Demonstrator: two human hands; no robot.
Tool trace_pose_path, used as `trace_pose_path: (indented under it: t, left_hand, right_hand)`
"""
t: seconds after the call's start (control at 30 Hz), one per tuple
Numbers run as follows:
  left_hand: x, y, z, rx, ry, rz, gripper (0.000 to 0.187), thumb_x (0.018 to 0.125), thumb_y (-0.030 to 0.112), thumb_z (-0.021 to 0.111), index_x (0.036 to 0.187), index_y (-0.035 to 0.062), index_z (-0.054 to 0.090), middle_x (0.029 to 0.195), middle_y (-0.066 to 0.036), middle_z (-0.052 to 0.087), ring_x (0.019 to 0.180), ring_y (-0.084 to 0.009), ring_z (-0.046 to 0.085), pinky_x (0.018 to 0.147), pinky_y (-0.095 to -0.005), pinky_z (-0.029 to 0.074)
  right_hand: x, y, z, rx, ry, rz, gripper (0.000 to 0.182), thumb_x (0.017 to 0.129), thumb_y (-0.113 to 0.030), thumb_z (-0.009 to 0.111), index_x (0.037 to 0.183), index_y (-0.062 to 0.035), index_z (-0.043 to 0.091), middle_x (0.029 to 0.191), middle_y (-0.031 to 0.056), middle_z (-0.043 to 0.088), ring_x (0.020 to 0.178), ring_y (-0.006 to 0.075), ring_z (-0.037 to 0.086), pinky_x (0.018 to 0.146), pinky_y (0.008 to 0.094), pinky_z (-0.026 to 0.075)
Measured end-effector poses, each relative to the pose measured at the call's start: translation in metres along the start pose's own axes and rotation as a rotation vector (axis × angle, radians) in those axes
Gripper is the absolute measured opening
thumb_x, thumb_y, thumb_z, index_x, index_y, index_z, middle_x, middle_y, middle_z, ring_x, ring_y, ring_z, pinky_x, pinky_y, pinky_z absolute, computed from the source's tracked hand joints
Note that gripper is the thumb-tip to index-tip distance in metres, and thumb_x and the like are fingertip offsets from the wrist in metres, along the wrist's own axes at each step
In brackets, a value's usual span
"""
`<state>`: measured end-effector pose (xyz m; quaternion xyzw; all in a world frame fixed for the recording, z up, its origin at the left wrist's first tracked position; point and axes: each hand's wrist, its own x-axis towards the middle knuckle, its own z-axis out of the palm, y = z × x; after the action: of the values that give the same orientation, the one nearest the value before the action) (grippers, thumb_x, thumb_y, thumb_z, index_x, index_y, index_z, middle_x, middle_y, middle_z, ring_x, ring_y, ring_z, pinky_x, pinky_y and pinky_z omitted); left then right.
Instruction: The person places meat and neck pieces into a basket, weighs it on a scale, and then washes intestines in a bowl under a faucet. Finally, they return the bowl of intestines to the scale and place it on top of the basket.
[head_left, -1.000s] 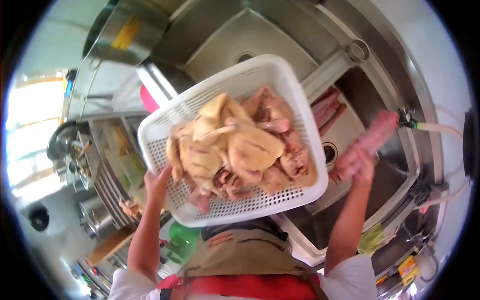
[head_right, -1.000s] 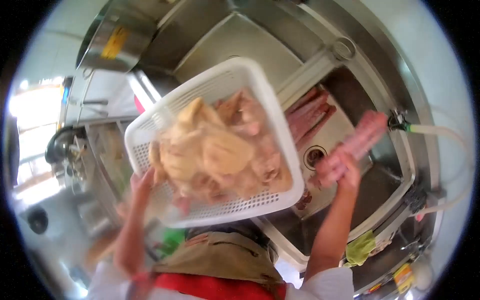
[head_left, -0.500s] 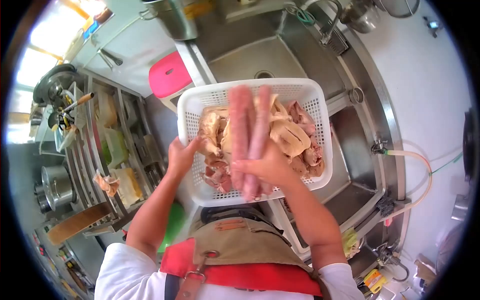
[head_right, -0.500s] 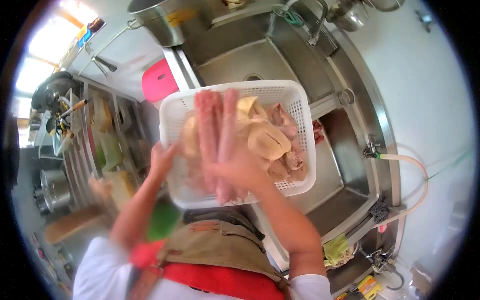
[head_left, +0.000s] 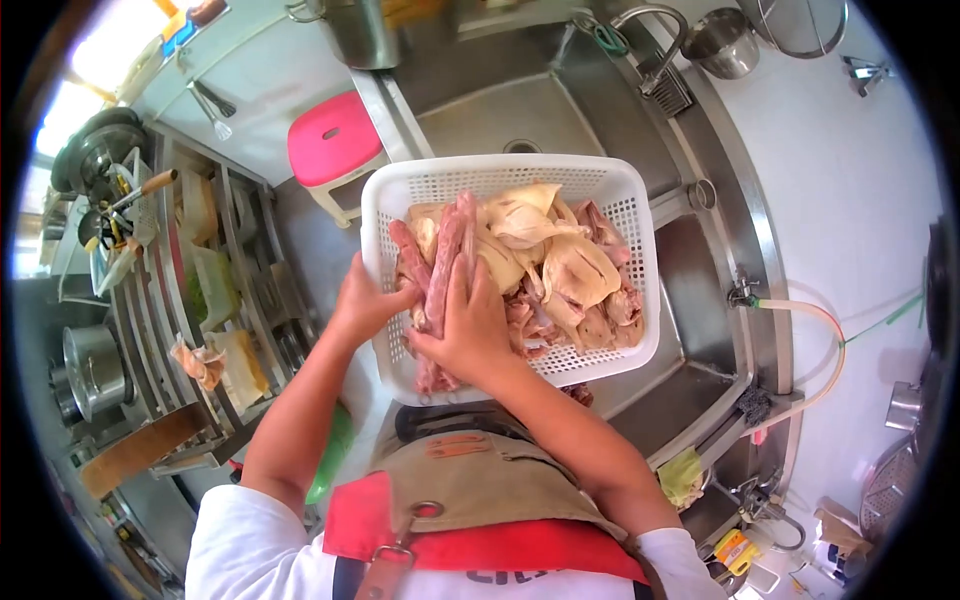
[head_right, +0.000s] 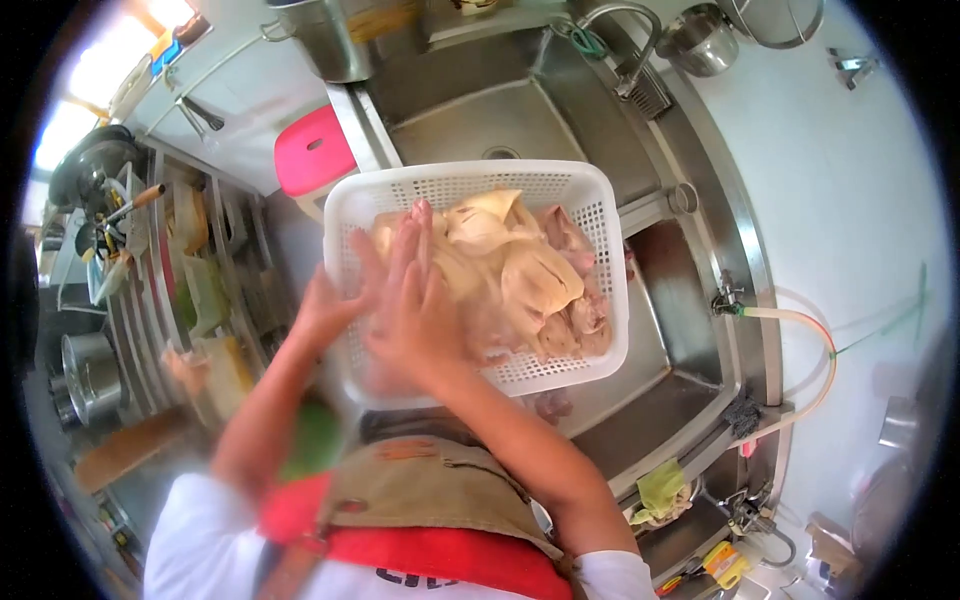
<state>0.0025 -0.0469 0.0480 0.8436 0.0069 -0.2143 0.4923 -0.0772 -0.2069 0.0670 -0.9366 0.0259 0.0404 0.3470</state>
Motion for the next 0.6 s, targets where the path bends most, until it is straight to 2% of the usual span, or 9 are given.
trace_pose_path:
  t: [0.1,0.23,0.33,0.4,0.47,0.5,0.53,0.57,0.6]
  left_hand:
    - [0.006,-0.013,-0.003,0.012,-0.097,0.069,0.081,0.058,0.023,0.085,0.12,-0.0063,0.042,0.108,-0.018,0.06,0.098,-0.0238,0.059,0.084,-0.0353,0.049]
    - [0.0,-0.021,0.012,0.06,-0.062,0.135,0.074,0.061,0.022,0.085,0.117,-0.0052,0.045,0.104,-0.017,0.061,0.094,-0.024,0.06,0.082,-0.0358,0.049]
    - [-0.013,-0.009,0.026,0.165,0.164,-0.055,0.059,0.067,0.021,0.082,0.111,-0.004,0.05,0.096,-0.016,0.064,0.089,-0.0244,0.062,0.078,-0.0366,0.05]
    - [-0.016,-0.022,0.028,0.177,0.286,0.04,0.043,0.075,0.019,0.076,0.105,-0.0027,0.055,0.09,-0.014,0.065,0.083,-0.0233,0.062,0.074,-0.0364,0.05]
    - [-0.015,-0.018,0.027,0.017,0.196,0.016,0.033,0.082,0.017,0.07,0.107,-0.0024,0.058,0.094,-0.012,0.065,0.081,-0.0179,0.06,0.071,-0.0322,0.049]
    - [-0.014,-0.015,0.027,-0.038,0.114,0.026,0.033,0.084,0.017,0.067,0.107,-0.0032,0.058,0.095,-0.011,0.065,0.081,-0.0169,0.06,0.072,-0.031,0.049]
    - [-0.021,0.003,0.035,0.118,0.171,0.027,0.033,0.086,0.017,0.065,0.11,-0.0044,0.057,0.097,-0.01,0.065,0.083,-0.0163,0.059,0.073,-0.0304,0.048]
    - [-0.009,-0.034,0.025,0.22,0.14,0.002,0.034,0.087,0.016,0.063,0.113,-0.0056,0.056,0.099,-0.01,0.064,0.085,-0.0158,0.058,0.075,-0.03,0.048]
    - [-0.015,-0.02,0.033,0.211,0.19,-0.003,0.036,0.088,0.015,0.062,0.115,-0.006,0.054,0.1,-0.009,0.063,0.086,-0.0158,0.058,0.076,-0.0298,0.047]
  right_hand:
    - [-0.009,-0.001,-0.03,-0.027,0.034,-0.186,0.1,0.07,-0.037,0.074,0.138,0.0128,0.02,0.137,0.0381,0.021,0.12,0.052,0.032,0.102,0.0539,0.029]
    - [-0.017,0.019,0.001,-0.135,0.066,-0.128,0.086,0.076,-0.034,0.067,0.136,0.012,0.026,0.137,0.0381,0.023,0.123,0.0507,0.032,0.103,0.0567,0.027]
    - [-0.011,0.012,-0.003,-0.082,0.104,-0.229,0.072,0.082,-0.031,0.061,0.133,0.011,0.033,0.137,0.0365,0.027,0.124,0.0505,0.032,0.103,0.0581,0.026]
    - [-0.004,0.018,-0.006,0.053,0.134,-0.289,0.065,0.084,-0.031,0.059,0.131,0.0095,0.038,0.135,0.0353,0.032,0.124,0.0505,0.034,0.103,0.0582,0.026]
    - [-0.01,0.043,0.0,0.192,0.129,-0.32,0.061,0.087,-0.032,0.057,0.13,0.0074,0.041,0.133,0.0345,0.035,0.123,0.0502,0.035,0.103,0.0582,0.027]
    - [-0.019,0.046,-0.039,0.338,0.281,-0.368,0.055,0.091,-0.033,0.055,0.13,0.0045,0.044,0.125,0.0294,0.047,0.116,0.0403,0.048,0.096,0.0501,0.039]
    - [-0.032,0.061,-0.074,0.587,0.232,-0.202,0.049,0.092,-0.031,0.054,0.127,0.0037,0.047,0.12,0.0258,0.052,0.109,0.0349,0.053,0.091,0.0453,0.043]
    - [-0.051,0.081,-0.109,0.849,0.182,-0.056,0.045,0.093,-0.029,0.053,0.124,0.0029,0.05,0.114,0.0222,0.056,0.103,0.0295,0.057,0.086,0.0405,0.046]
    - [-0.068,0.104,-0.135,1.116,0.126,0.074,0.04,0.094,-0.028,0.052,0.121,0.0021,0.053,0.108,0.0185,0.061,0.096,0.0241,0.061,0.08,0.0357,0.05]
